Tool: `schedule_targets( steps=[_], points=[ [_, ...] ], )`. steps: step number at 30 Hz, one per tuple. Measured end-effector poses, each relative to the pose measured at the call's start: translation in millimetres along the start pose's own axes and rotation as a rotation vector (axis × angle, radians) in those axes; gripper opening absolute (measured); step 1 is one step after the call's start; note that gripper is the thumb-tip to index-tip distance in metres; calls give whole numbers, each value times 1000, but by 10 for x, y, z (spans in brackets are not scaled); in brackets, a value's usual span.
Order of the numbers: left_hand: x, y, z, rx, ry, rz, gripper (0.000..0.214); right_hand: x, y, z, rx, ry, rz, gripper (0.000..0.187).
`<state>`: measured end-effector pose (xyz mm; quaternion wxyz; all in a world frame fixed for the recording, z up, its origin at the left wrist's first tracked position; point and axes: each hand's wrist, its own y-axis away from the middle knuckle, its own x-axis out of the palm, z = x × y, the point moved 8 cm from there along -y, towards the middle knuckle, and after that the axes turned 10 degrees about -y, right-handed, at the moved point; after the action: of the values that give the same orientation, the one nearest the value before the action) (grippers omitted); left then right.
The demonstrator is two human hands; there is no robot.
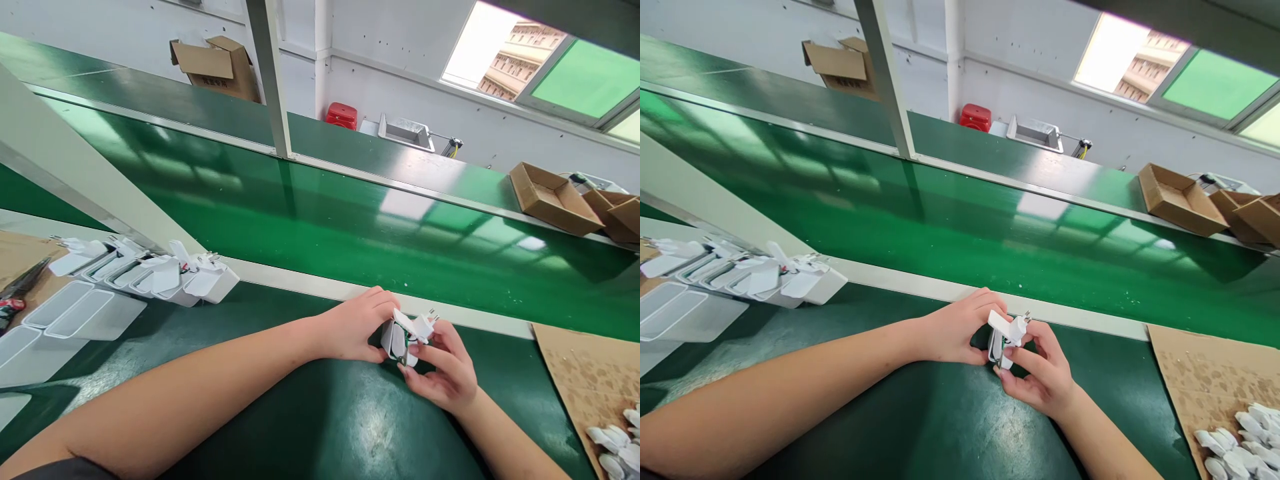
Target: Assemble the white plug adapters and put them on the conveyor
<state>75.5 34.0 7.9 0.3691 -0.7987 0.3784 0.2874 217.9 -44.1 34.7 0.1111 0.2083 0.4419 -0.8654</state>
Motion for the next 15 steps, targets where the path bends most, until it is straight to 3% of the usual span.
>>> schedule_targets(
  steps=[15],
  points=[
    [15,2,20,-12,6,5,49,-8,-31,6,9,31,-34,40]
  ],
)
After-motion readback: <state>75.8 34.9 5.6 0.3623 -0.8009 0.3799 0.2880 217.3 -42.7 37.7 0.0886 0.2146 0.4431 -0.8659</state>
